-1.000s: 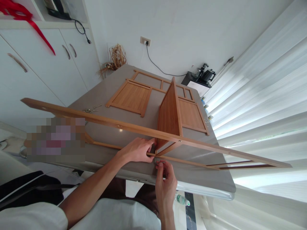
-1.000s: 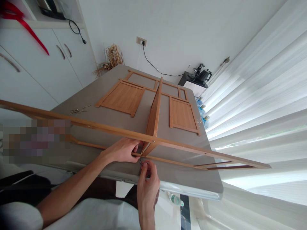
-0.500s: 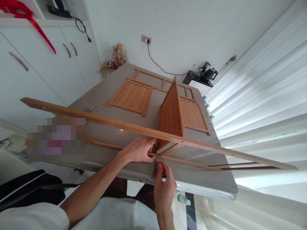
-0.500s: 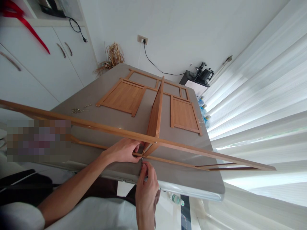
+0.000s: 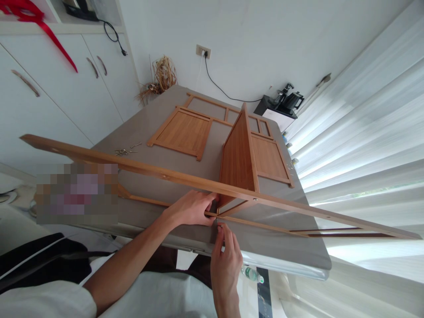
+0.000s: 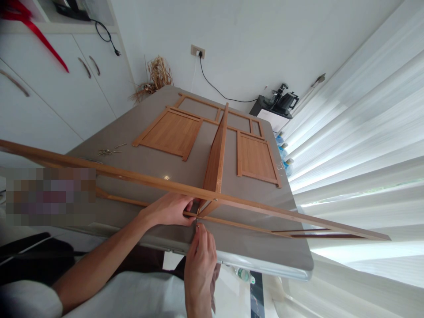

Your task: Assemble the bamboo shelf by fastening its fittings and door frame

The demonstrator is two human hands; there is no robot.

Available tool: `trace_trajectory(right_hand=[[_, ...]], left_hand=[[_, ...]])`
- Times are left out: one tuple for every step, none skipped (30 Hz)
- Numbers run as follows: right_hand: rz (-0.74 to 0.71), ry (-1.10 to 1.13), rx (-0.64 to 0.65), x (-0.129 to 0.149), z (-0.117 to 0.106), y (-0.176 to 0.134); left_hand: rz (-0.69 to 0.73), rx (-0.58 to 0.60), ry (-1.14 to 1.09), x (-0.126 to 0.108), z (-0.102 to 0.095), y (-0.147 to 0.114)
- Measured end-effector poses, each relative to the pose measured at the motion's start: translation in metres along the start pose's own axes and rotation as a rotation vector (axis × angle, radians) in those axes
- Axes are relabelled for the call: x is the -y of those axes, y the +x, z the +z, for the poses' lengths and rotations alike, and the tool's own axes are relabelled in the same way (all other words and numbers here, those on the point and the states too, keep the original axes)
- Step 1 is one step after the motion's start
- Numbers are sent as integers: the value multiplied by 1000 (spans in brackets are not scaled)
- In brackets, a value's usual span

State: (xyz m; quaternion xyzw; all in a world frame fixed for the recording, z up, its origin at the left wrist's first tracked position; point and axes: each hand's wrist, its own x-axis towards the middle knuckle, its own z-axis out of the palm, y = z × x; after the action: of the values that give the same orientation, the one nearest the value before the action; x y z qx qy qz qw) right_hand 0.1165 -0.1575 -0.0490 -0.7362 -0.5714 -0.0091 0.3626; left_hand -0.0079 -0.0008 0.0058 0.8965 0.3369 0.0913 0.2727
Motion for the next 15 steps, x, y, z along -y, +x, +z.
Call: trace_trajectory(right_hand=[[12,4,-10,-1,0,0],[23,9,-20,-2,0,-1],[30,16,-25,-2,0,-1],[40,23,-26,-3,0,-1],[51,30,-23,-3,0,-2],[69,37,-16,-3,0,-2],[92,43,-12,-3,0,-2],[119,49,-10,-2,0,-2],[148,56,-10,-2,0,-2],[178,68,-8,-1,0,-2],[208,84,-7,-1,-1,-2],[237,105,-5,0,-1,-1],[262,129,-1,1,-2,1],[287,152,5,1,-2,2],[309,173,11,2,-3,3]], left_hand=[[3,-3,-1,0,0,0],[6,-6,-2,1,1,0],[9,-9,-4,1,1,0],[9,-13,-5,1,2,0],[10,-16,-6,2,2,0],[11,-18,-8,2,2,0],[11,-19,-8,2,2,0],[10,-17,-8,2,3,0],[9,-14,-6,2,3,0],[8,-12,-1,2,3,0],[7,-10,4,2,3,0],[7,-10,11,2,3,0],[8,-11,16,2,3,0],[10,-13,18,2,3,0],[12,-15,20,2,3,0]])
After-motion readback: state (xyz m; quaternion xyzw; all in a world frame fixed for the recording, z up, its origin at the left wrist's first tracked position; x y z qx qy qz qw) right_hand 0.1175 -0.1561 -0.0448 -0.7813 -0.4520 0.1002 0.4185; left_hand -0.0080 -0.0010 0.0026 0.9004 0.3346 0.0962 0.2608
